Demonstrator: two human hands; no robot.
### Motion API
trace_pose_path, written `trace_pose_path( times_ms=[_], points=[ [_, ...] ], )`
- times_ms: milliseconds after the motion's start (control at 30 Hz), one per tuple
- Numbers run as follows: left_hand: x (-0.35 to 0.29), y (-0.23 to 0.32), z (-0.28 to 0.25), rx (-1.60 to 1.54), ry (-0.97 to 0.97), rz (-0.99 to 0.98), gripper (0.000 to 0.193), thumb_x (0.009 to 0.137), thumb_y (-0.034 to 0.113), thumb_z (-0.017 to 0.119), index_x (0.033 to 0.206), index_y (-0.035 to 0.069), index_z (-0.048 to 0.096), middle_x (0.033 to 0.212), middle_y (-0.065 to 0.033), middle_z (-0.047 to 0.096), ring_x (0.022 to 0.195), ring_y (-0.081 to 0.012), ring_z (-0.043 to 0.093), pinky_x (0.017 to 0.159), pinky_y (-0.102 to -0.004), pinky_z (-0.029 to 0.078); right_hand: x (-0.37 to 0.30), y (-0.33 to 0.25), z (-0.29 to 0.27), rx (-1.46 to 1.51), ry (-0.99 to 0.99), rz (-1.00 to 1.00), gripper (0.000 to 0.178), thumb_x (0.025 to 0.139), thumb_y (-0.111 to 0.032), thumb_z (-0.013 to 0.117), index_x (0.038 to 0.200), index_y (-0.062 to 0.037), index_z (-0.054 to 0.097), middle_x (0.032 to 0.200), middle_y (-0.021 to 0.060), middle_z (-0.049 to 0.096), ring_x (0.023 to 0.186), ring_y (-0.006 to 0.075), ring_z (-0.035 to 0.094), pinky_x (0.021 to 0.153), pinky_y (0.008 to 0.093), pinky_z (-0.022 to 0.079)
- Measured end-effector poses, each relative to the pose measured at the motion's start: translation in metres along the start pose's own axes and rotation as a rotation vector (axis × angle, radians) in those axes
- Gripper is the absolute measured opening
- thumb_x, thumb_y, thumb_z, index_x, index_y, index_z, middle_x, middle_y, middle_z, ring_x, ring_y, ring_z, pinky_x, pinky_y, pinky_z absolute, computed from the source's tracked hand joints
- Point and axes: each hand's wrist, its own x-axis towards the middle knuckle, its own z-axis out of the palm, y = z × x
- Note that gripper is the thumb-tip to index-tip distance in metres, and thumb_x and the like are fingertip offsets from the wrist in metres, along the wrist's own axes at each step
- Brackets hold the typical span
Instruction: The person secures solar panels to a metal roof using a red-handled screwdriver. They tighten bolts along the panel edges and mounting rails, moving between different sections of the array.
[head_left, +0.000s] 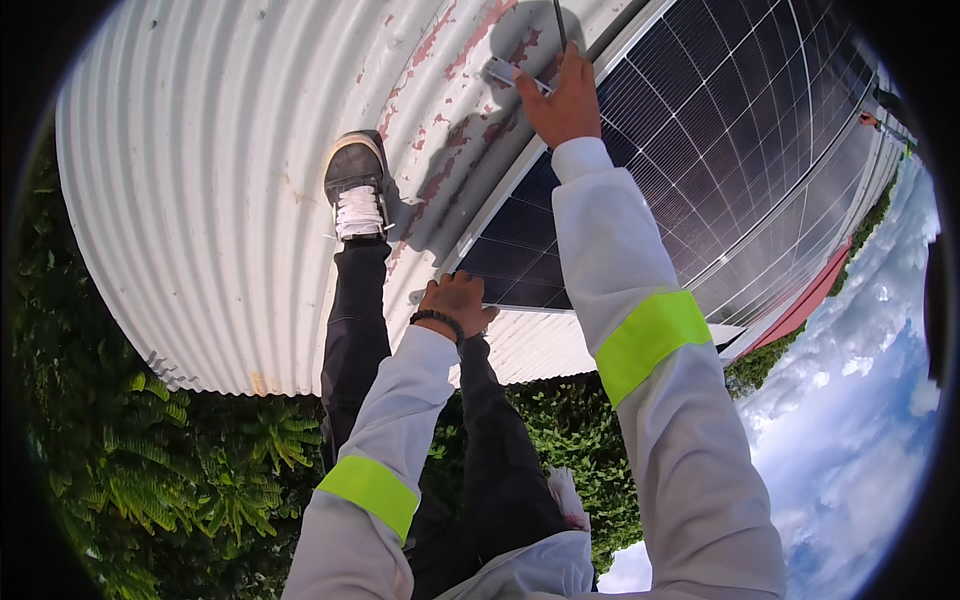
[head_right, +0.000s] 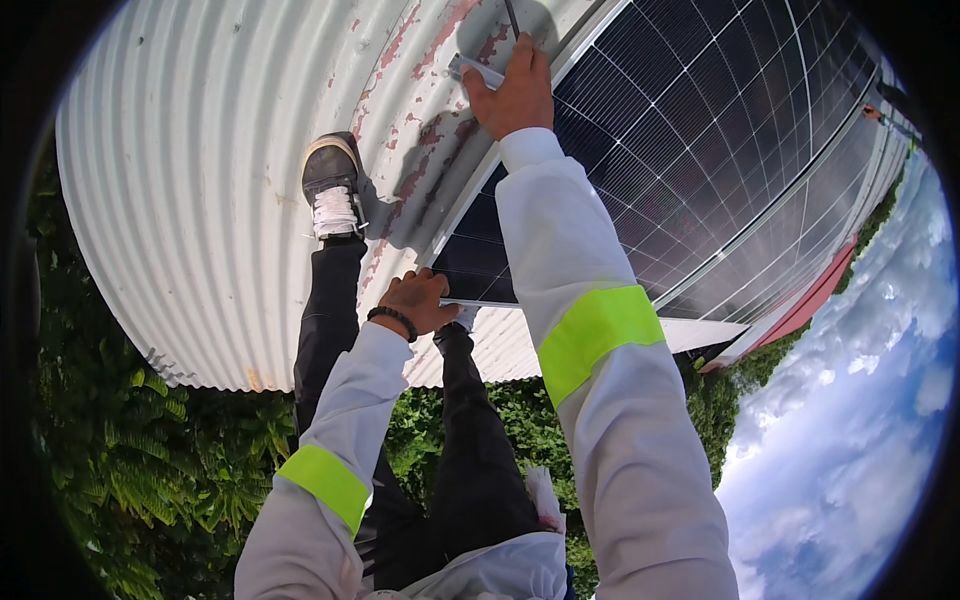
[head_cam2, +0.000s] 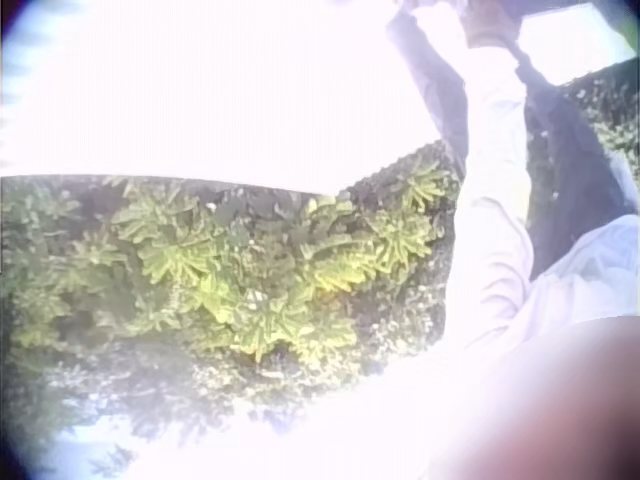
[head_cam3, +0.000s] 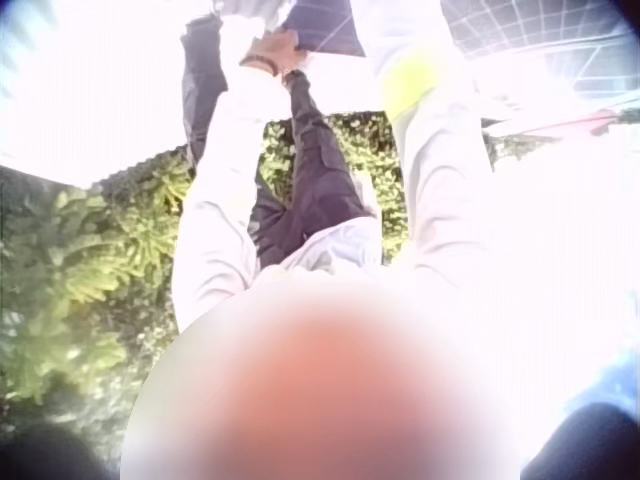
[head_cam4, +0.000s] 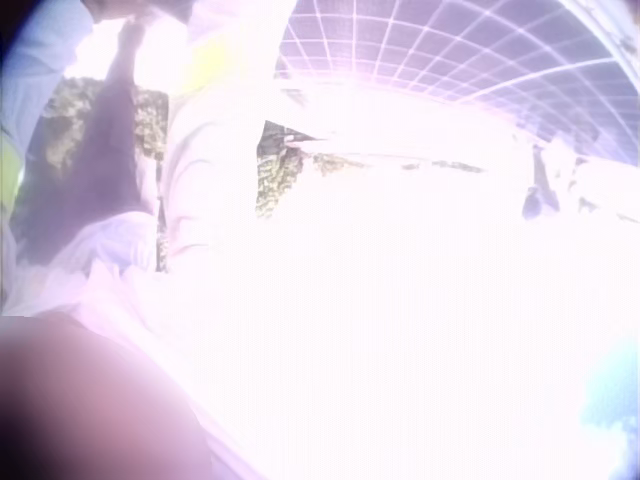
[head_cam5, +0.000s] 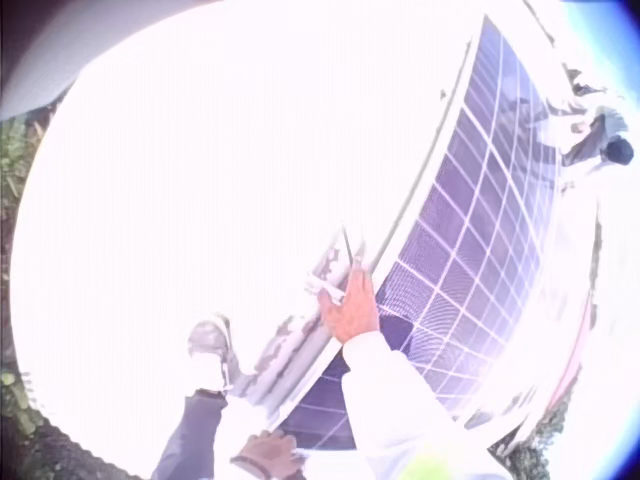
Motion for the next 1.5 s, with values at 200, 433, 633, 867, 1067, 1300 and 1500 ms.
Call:
trace_pose_path(
  times_ms=[200,433,633,867,1067,1300,1500],
  points=[
    [0.004,0.001,0.004,0.027,-0.162,0.001,0.045,0.084,0.048,0.067,0.110,0.012,0.066,0.117,-0.0117,0.059,0.115,-0.0314,0.055,0.100,-0.0480,0.039,-0.103,-0.007,0.013,-0.226,-0.886,-0.150,0.060,0.092,-0.059,0.055,0.101,-0.0028,0.071,0.088,0.0187,0.068,0.096,0.0395,0.065,0.091,0.0481,0.049],
    [0.002,0.001,0.004,0.014,-0.155,0.008,0.047,0.084,0.051,0.066,0.111,0.013,0.066,0.117,-0.0110,0.059,0.117,-0.0303,0.054,0.100,-0.0479,0.039,-0.077,0.093,-0.046,-0.110,-0.304,0.748,0.077,0.087,-0.068,0.055,0.115,0.0025,0.067,0.116,0.0238,0.068,0.116,0.0386,0.062,0.101,0.0406,0.045],
    [0.000,0.000,-0.005,0.012,-0.149,0.009,0.047,0.084,0.051,0.066,0.112,0.013,0.065,0.118,-0.0104,0.059,0.117,-0.0305,0.054,0.100,-0.0475,0.039,0.033,0.105,-0.060,0.130,-0.143,0.662,0.081,0.075,-0.063,0.071,0.115,0.0072,0.065,0.112,0.0227,0.069,0.112,0.0322,0.064,0.099,0.0341,0.045],
    [0.000,-0.001,-0.012,0.035,-0.134,0.010,0.048,0.085,0.050,0.066,0.113,0.012,0.064,0.120,-0.0110,0.059,0.117,-0.0304,0.055,0.101,-0.0472,0.038,0.013,0.065,-0.029,0.128,-0.195,0.867,0.072,0.072,-0.036,0.083,0.122,0.0049,0.052,0.101,0.0202,0.068,0.082,0.0288,0.072,0.070,0.0342,0.061],
    [0.001,-0.004,-0.021,0.039,-0.132,0.015,0.049,0.085,0.047,0.064,0.115,0.009,0.065,0.120,-0.0138,0.060,0.117,-0.0324,0.055,0.098,-0.0478,0.041,-0.013,0.052,-0.025,0.361,-0.241,0.790,0.051,0.079,-0.019,0.079,0.114,0.0054,0.052,0.091,0.0135,0.064,0.061,0.0175,0.068,0.057,0.0298,0.060],
    [0.004,-0.007,-0.028,0.062,-0.111,-0.002,0.052,0.085,0.046,0.063,0.119,0.007,0.063,0.122,-0.0151,0.060,0.118,-0.0330,0.055,0.098,-0.0486,0.041,-0.007,0.056,-0.024,0.001,-0.258,0.627,0.044,0.081,-0.027,0.073,0.114,-0.0034,0.057,0.095,0.0177,0.070,0.082,0.0301,0.072,0.076,0.0401,0.058],
    [0.008,-0.011,-0.021,0.102,-0.119,-0.011,0.052,0.086,0.049,0.063,0.117,0.007,0.063,0.122,-0.0155,0.060,0.121,-0.0343,0.054,0.101,-0.0485,0.040,-0.016,0.059,-0.032,-0.107,-0.262,0.461,0.039,0.081,-0.030,0.071,0.112,-0.0097,0.059,0.097,0.0155,0.071,0.092,0.0360,0.070,0.087,0.0432,0.054]
  ],
)
